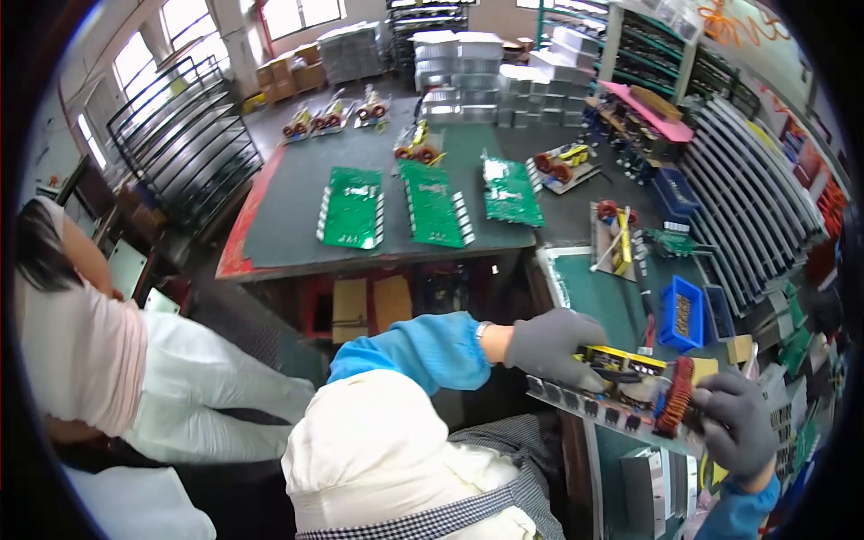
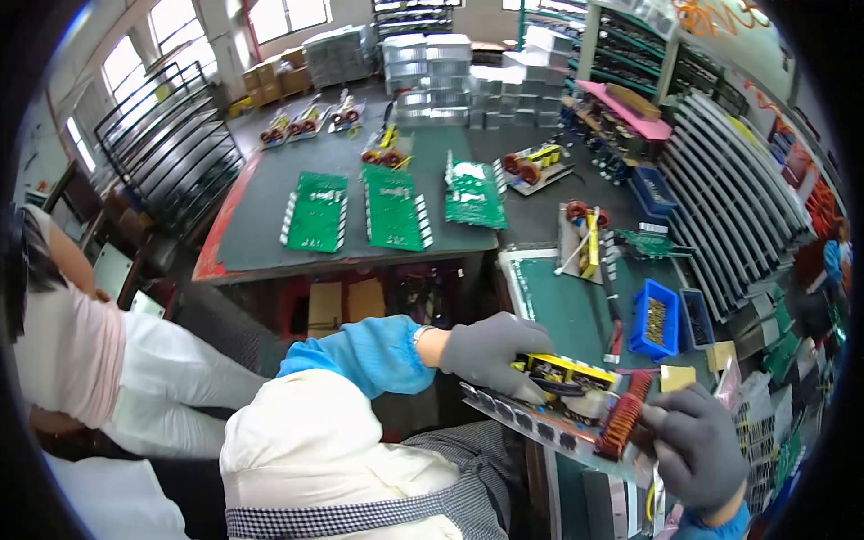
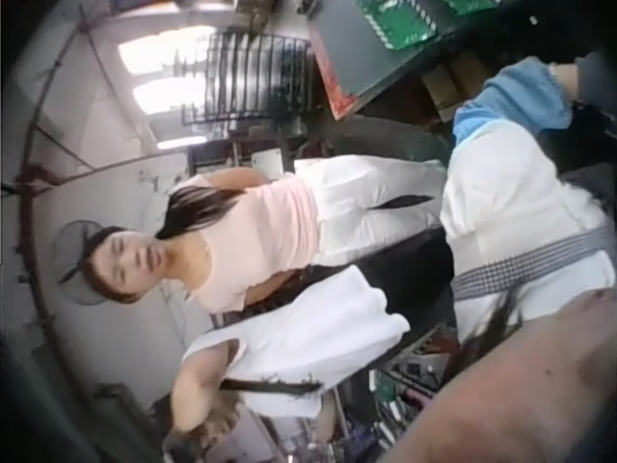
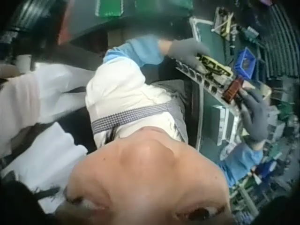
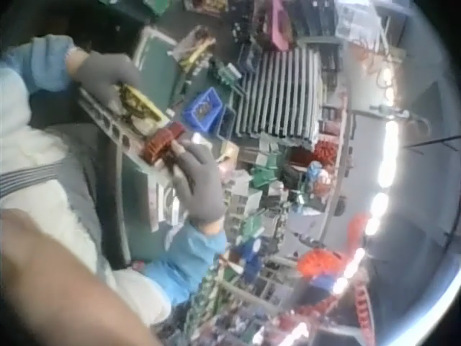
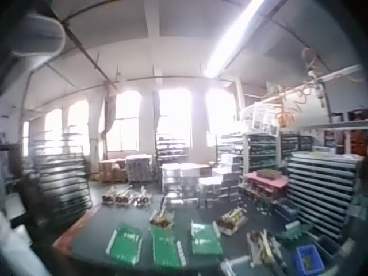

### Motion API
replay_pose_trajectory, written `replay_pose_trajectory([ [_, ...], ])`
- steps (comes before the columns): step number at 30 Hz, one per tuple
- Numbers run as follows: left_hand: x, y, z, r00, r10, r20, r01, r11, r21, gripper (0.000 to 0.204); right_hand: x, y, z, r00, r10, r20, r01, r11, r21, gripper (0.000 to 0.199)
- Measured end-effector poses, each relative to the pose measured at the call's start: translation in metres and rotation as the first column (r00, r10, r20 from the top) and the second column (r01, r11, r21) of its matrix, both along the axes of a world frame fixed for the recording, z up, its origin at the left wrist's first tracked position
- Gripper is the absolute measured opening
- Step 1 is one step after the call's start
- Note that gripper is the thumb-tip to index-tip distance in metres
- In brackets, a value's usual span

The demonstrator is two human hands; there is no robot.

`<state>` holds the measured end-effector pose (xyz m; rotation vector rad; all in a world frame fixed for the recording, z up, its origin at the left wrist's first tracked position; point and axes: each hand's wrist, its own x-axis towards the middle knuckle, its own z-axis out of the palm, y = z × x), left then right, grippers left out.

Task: Assembling electronic components and applying sealant to large circuit boards in a factory workshop.

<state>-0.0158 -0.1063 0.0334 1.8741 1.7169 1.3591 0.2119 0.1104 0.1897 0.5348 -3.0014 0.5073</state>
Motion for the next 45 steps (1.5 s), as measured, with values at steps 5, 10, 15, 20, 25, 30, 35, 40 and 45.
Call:
replay_pose_trajectory([
  [5,-0.006,0.002,-0.005,0.999,-0.053,0.008,0.053,0.998,0.019,0.056,0.012,0.001,0.001,0.999,0.044,0.009,-0.043,0.994,-0.103,0.063],
  [10,-0.001,0.018,-0.001,0.962,-0.253,0.105,0.259,0.965,-0.049,0.059,0.048,-0.021,-0.008,0.998,0.001,-0.056,-0.014,0.976,-0.215,0.073],
  [15,0.014,0.019,0.008,0.897,-0.259,0.357,0.337,0.925,-0.176,0.056,0.073,-0.038,-0.006,0.978,-0.162,-0.129,0.194,0.935,0.297,0.053],
  [20,0.033,0.028,0.014,0.856,-0.296,0.423,0.383,0.914,-0.136,0.051,0.091,-0.039,-0.008,0.930,-0.227,-0.288,0.319,0.889,0.328,0.042],
  [25,0.046,0.066,0.006,0.781,-0.448,0.434,0.539,0.835,-0.108,0.055,0.182,-0.012,-0.043,0.783,-0.389,-0.486,0.607,0.649,0.459,0.063],
  [30,0.037,0.099,0.043,0.710,-0.574,0.408,0.638,0.770,-0.027,0.025,0.159,-0.032,-0.041,0.546,-0.801,-0.245,0.642,0.588,-0.492,0.035],
  [35,0.025,0.155,0.084,-0.020,-0.327,0.945,0.820,0.536,0.203,0.070,0.165,-0.043,-0.013,0.252,-0.955,-0.154,0.613,0.281,-0.738,0.042],
  [40,0.092,0.206,0.085,-0.167,-0.690,0.704,0.921,0.147,0.362,0.066,0.214,-0.040,-0.017,0.090,-0.981,0.171,0.461,-0.112,-0.880,0.037],
  [45,0.131,0.196,0.046,0.349,-0.743,0.571,0.828,0.530,0.183,0.042,0.251,-0.037,-0.048,0.053,-0.937,0.347,0.430,-0.292,-0.854,0.031],
])
